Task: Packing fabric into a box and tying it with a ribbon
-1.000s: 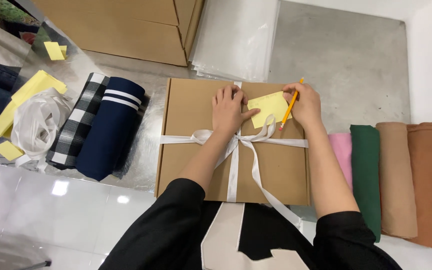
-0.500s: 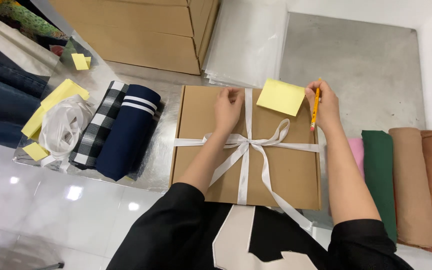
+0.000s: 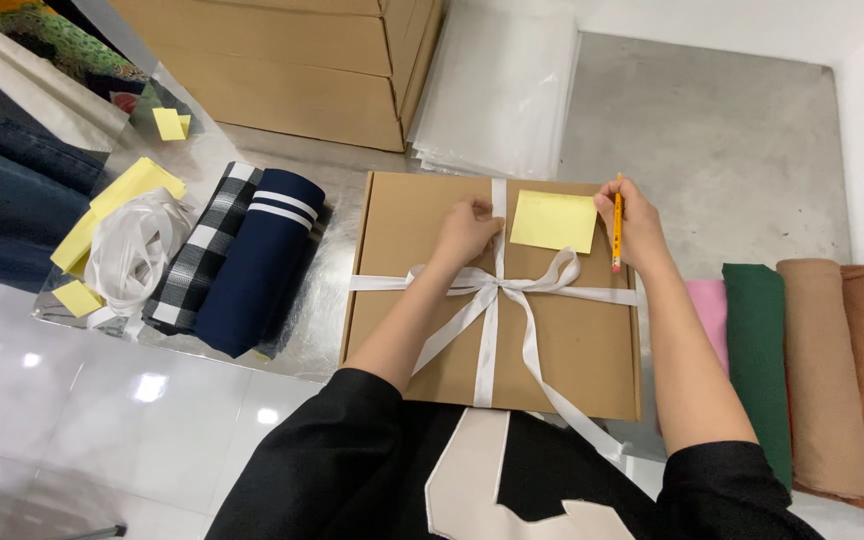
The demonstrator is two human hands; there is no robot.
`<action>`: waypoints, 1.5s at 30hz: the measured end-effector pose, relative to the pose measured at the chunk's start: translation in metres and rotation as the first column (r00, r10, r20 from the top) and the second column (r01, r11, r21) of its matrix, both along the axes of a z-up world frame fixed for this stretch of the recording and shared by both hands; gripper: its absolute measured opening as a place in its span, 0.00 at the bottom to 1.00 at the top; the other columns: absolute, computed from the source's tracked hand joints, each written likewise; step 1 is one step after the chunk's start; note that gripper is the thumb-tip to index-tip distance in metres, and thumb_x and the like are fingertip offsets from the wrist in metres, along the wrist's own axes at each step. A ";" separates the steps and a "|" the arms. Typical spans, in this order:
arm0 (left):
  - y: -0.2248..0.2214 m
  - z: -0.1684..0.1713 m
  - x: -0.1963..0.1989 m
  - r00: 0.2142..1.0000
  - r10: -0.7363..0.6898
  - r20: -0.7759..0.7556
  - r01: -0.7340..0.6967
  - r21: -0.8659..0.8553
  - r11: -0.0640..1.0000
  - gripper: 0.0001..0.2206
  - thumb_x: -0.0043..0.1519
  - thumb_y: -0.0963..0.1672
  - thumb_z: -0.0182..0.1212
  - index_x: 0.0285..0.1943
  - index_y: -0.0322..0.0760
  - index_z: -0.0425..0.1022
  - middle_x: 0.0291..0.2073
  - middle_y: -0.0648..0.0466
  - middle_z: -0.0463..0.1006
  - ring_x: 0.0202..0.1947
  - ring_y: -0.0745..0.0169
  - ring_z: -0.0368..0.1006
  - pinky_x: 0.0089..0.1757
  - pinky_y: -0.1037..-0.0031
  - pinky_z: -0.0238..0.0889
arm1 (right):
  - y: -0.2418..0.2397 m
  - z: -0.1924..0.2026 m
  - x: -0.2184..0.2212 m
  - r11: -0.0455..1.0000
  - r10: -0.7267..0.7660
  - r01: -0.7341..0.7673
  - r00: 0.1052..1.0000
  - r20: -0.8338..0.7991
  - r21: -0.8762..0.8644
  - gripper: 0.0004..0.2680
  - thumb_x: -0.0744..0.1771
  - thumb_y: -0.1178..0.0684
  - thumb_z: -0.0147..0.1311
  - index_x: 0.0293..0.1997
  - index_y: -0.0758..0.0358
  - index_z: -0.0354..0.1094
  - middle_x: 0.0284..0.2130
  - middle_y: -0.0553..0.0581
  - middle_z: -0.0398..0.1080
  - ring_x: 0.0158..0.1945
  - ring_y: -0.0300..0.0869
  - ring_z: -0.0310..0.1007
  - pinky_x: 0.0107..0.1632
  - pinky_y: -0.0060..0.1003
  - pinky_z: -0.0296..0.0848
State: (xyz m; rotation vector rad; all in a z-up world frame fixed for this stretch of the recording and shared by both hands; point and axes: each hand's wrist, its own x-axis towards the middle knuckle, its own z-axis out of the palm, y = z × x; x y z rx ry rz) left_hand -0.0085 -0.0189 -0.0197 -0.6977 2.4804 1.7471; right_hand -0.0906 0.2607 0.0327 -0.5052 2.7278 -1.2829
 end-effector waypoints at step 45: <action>0.007 0.051 0.073 0.864 -0.492 0.104 0.379 -0.779 0.500 0.27 0.76 0.53 0.43 0.85 0.50 0.52 0.84 0.66 0.48 0.83 0.57 0.41 0.74 0.49 0.36 | -0.071 0.018 0.009 0.962 0.062 0.007 0.968 -0.244 0.273 0.11 0.67 0.42 0.69 0.38 0.55 0.71 0.33 0.60 0.75 0.44 0.57 0.77 0.47 0.48 0.73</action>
